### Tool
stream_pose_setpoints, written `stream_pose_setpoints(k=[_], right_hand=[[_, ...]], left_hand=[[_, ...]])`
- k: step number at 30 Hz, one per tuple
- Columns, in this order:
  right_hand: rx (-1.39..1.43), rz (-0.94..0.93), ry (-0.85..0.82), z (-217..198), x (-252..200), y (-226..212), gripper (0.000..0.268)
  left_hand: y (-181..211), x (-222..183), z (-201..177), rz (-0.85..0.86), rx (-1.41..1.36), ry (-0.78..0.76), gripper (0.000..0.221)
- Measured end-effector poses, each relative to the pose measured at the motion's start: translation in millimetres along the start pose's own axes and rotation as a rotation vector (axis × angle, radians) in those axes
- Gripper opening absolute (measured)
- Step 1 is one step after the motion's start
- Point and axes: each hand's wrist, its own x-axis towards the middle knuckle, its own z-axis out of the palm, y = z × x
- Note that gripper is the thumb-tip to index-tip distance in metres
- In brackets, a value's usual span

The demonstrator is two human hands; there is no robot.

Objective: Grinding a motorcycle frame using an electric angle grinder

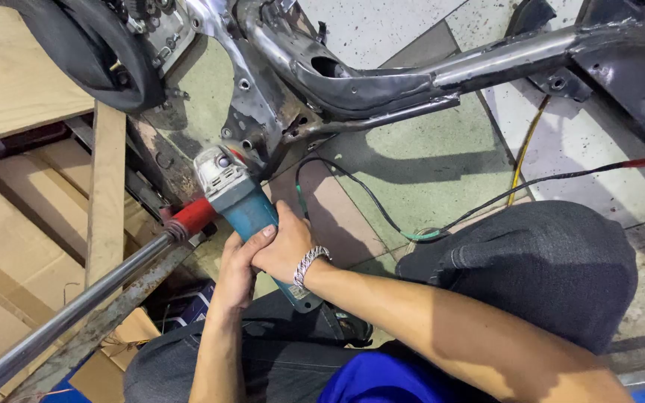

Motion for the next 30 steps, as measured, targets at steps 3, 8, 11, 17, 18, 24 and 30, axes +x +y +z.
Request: stream_pose_setpoints(k=[3, 8, 11, 17, 18, 24, 30], right_hand=[[-0.001, 0.005, -0.011, 4, 4, 5, 0.094], [0.003, 0.011, 0.001, 0, 0, -3, 0.092], [0.004, 0.012, -0.006, -2, 0, -5, 0.094], [0.011, -0.014, 0.003, -3, -1, -8, 0.087], [0.018, -0.010, 0.008, -3, -2, -9, 0.087], [0.001, -0.041, 0.025, -2, 0, -8, 0.078], [-0.003, -0.043, 0.028, -1, 5, -7, 0.083]], left_hand=[[-20, 10, -14, -0.002, 0.008, -0.007, 0.033], [-5, 6, -5, -0.003, -0.008, -0.010, 0.035], [-6, 6, -4, 0.006, -0.009, -0.010, 0.035], [-8, 11, -6, 0.021, -0.018, -0.005, 0.035], [-8, 11, -7, 0.025, -0.015, -0.011, 0.035], [-9, 13, -9, 0.025, -0.016, -0.015, 0.035], [-5, 12, -6, 0.033, -0.028, -0.011, 0.036]])
